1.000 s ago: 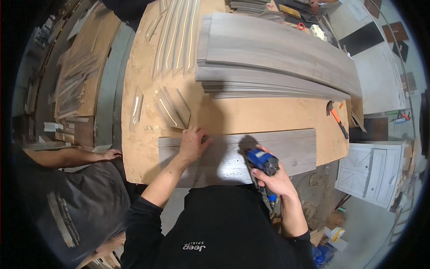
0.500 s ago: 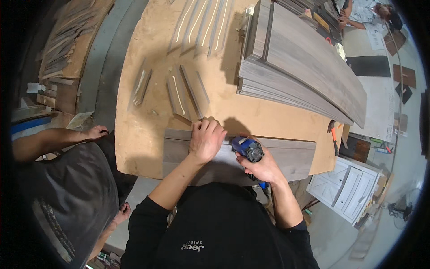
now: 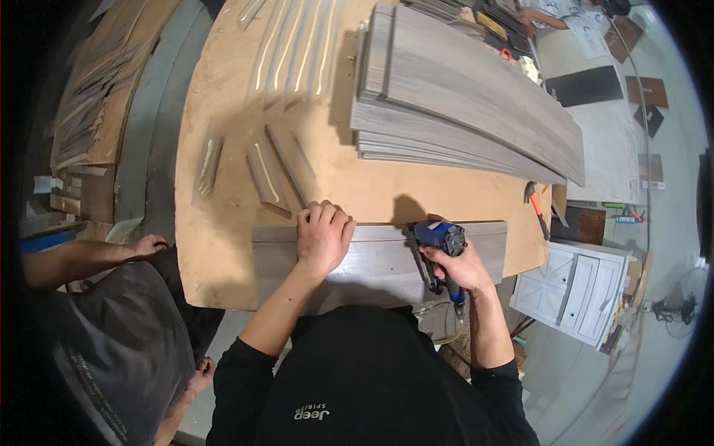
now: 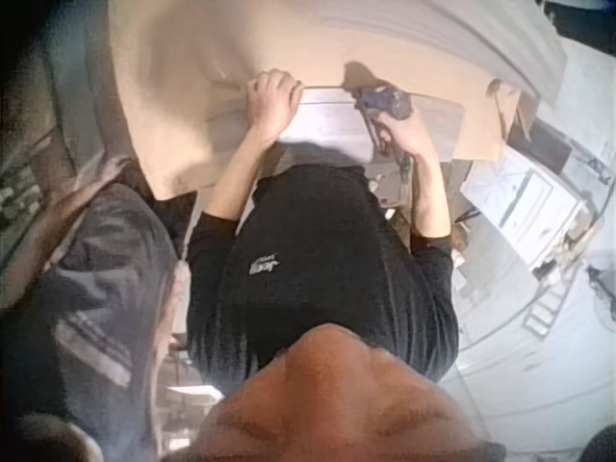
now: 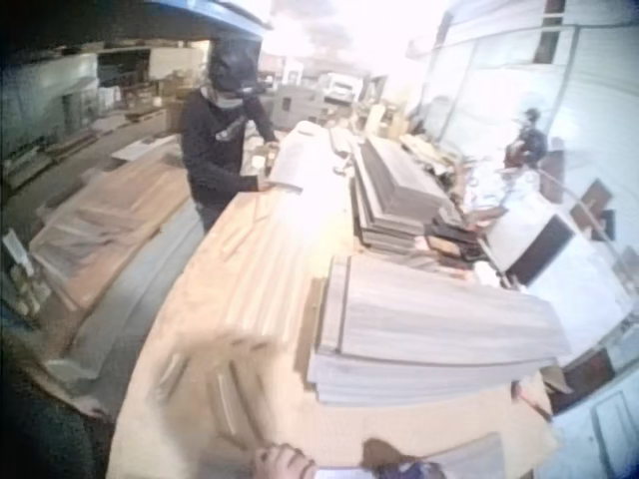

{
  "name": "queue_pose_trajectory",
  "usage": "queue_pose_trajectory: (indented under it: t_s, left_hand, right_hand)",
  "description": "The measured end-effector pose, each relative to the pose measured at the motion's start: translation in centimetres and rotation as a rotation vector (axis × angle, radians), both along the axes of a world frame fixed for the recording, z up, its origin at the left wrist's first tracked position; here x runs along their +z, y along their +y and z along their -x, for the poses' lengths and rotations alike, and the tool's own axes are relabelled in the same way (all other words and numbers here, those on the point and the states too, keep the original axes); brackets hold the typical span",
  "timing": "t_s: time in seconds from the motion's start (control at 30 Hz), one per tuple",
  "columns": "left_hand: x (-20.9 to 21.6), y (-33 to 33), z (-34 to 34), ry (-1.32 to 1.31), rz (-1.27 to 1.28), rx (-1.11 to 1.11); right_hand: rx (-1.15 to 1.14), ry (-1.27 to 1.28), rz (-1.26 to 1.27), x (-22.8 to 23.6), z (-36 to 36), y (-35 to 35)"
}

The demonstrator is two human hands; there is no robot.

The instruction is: The person assembles wooden panels by fitting wooden trim strips along the edges of the panels by hand and securing them using a pneumatic nail gun and a hammer.

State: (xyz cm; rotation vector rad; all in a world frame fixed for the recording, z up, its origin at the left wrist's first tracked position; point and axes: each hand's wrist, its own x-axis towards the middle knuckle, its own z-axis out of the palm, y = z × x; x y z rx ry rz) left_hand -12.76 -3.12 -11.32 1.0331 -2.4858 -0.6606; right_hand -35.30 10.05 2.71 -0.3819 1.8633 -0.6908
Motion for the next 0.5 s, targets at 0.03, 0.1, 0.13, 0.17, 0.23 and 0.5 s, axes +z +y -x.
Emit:
queue_pose_trajectory:
  t_s: [0.03,0.1,0.13,0.17,0.23,0.5]
  left_hand:
    - [0.0,0.4,0.7,0.007,0.003,-0.008]
    - [-0.2,1.6,2.8,0.031,0.075,-0.072]
    - [-0.4,2.2,4.2,0.036,0.078,-0.084]
    - [-0.5,3.0,5.5,0.029,0.072,-0.109]
    - [-0.6,4.1,7.6,0.018,0.07,-0.142]
    - [-0.6,5.0,9.9,-0.01,0.064,-0.175]
  right_hand:
    - [-0.008,0.007,0.003,0.0,0.8,0.6]
    - [0.016,0.036,-0.055,-0.4,2.4,1.7]
    - [0.041,0.04,-0.093,-0.8,3.0,2.1]
    - [0.038,0.041,-0.087,-0.7,3.1,2.2]
    - [0.018,-0.011,-0.033,-0.7,2.9,2.1]
    - [0.072,-0.084,-0.033,-1.6,4.6,2.6]
